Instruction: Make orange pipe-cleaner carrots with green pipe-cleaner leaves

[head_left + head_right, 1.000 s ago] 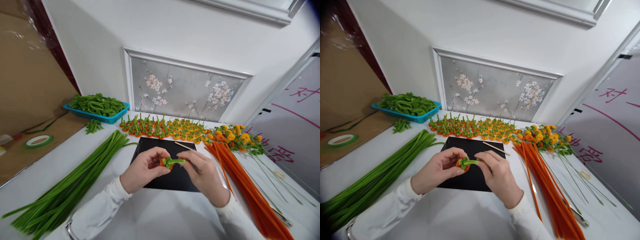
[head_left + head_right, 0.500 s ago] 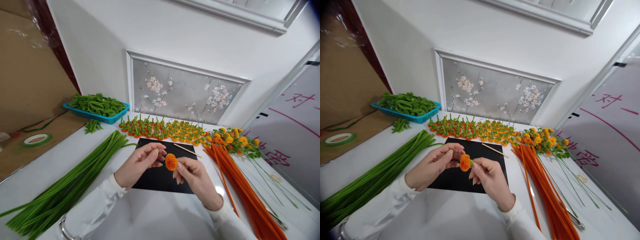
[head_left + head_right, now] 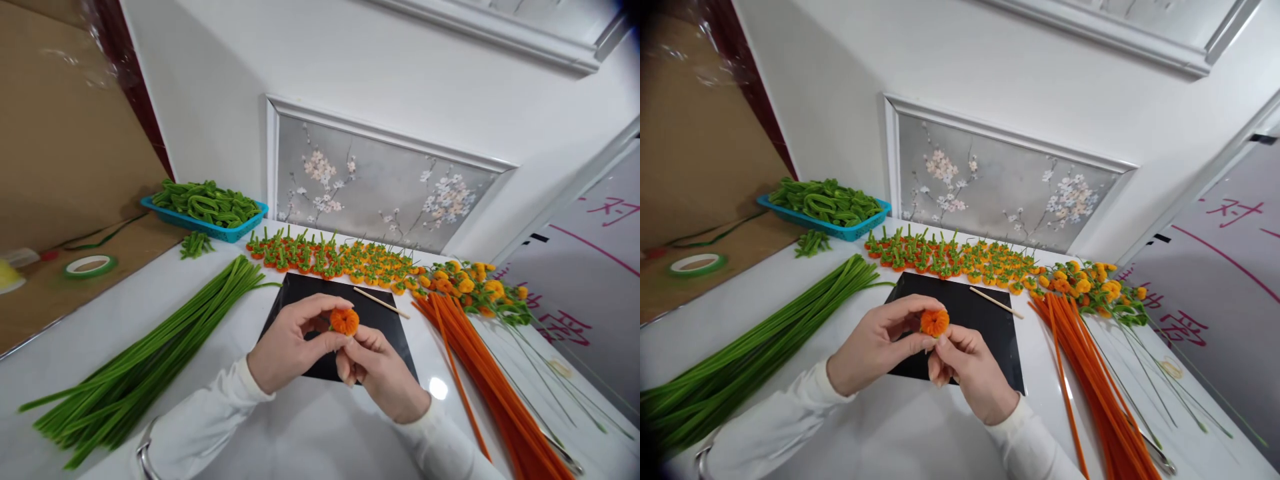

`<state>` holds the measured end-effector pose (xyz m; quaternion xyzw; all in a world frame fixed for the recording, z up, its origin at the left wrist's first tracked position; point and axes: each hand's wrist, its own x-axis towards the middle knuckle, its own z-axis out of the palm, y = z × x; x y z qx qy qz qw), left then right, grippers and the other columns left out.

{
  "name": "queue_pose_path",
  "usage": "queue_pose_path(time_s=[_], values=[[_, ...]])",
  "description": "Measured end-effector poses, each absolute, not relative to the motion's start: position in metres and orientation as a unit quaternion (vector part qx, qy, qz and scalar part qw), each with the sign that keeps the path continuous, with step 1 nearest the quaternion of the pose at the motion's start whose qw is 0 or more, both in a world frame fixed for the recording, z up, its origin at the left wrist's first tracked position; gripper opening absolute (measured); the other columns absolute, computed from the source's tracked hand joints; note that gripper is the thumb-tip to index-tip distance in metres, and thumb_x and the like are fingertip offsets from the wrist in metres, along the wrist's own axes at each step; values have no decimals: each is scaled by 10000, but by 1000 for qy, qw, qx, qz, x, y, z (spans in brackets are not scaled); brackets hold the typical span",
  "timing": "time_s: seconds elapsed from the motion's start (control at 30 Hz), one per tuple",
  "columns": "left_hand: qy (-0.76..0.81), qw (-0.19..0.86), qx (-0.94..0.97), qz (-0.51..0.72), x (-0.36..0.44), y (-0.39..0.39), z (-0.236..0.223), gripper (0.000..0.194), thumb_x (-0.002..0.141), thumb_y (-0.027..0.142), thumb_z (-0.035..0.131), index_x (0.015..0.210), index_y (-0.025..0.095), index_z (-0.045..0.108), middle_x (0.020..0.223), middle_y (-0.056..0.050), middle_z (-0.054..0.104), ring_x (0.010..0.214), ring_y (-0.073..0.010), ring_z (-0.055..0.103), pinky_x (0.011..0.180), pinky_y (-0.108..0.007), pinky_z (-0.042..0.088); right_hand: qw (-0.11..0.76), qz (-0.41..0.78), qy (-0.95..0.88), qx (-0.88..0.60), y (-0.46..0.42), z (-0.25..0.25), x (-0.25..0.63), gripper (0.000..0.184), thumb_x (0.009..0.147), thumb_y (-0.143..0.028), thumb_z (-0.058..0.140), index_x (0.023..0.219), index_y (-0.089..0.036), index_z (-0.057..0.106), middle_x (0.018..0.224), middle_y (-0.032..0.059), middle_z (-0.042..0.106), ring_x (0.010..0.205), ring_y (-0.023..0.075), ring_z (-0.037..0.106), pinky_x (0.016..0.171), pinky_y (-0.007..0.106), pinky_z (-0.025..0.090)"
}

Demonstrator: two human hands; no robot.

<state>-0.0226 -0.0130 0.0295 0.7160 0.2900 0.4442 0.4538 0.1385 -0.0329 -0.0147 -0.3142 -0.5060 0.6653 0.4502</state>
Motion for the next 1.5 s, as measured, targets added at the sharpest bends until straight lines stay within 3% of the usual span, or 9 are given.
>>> queue_pose_path(time_s=[0.13, 0.23, 0.33, 0.47, 0.63, 1.07, 1.17, 1.4, 1.5], values=[[290, 452, 715, 447, -21, -13, 31, 193, 768, 177, 611, 955, 159, 655, 967, -66, 652, 860, -167, 602, 748, -276, 501, 423, 518, -650, -360, -33, -5, 147, 281, 844, -402, 550, 738, -147, 601, 613, 8, 586, 584, 113, 542, 570, 231, 444], [309, 484, 692, 438, -19, -12, 29, 210, 745, 189, 644, 953, 166, 657, 910, -42, 664, 797, -149, 605, 715, -263, 502, 505, 328, -692, -399, -32, 4, 159, 159, 825, -308, 591, 909, -179, 629, 846, 53, 634, 757, 156, 589, 672, 277, 493], [303, 530, 672, 420, -18, -12, 27, 170, 744, 170, 635, 913, 159, 644, 778, -7, 638, 657, -110, 574, 638, -242, 497, 542, 198, -724, -377, -33, 10, 166, 128, 829, -210, 584, 940, -233, 643, 1045, 72, 601, 898, 178, 595, 755, 312, 510], [269, 578, 661, 396, -16, -13, 27, 88, 797, 147, 571, 882, 153, 595, 704, 16, 600, 614, -86, 556, 631, -230, 495, 507, 111, -777, -357, -35, 14, 163, 186, 846, -135, 537, 927, -250, 659, 994, 49, 618, 909, 168, 599, 802, 315, 507], [266, 592, 654, 388, -17, -14, 26, 59, 818, 148, 552, 875, 153, 565, 732, 5, 617, 657, -98, 596, 644, -234, 518, 501, 109, -772, -377, -38, 17, 160, 131, 833, -139, 535, 891, -214, 625, 937, 60, 622, 873, 178, 598, 777, 319, 506], [272, 464, 728, 425, -21, -11, 20, 90, 810, 181, 574, 842, 143, 649, 696, -28, 661, 585, -118, 622, 588, -237, 538, 504, 150, -763, -376, -42, 16, 157, 107, 813, -139, 540, 885, -199, 592, 927, 71, 583, 786, 165, 582, 683, 297, 513], [267, 493, 716, 416, -20, -13, 22, 103, 802, 149, 571, 890, 150, 625, 738, -25, 655, 627, -114, 614, 615, -238, 528, 513, 162, -761, -363, -41, 17, 159, 126, 808, -138, 562, 908, -206, 600, 943, 67, 578, 831, 171, 580, 706, 297, 518], [272, 538, 687, 407, -20, -15, 26, 384, 783, 97, 568, 1116, 216, 419, 894, -30, 677, 766, -136, 641, 648, -228, 507, 543, 251, -728, -335, -39, 13, 165, 306, 802, -173, 614, 1090, -254, 548, 1072, 61, 532, 743, 122, 571, 648, 265, 537], [290, 494, 720, 391, -21, -15, 27, 318, 800, 132, 564, 1082, 213, 441, 939, -37, 671, 811, -148, 643, 700, -251, 508, 530, 225, -741, -345, -38, 13, 166, 301, 795, -169, 622, 1078, -251, 560, 1063, 59, 546, 762, 129, 576, 673, 271, 534]])
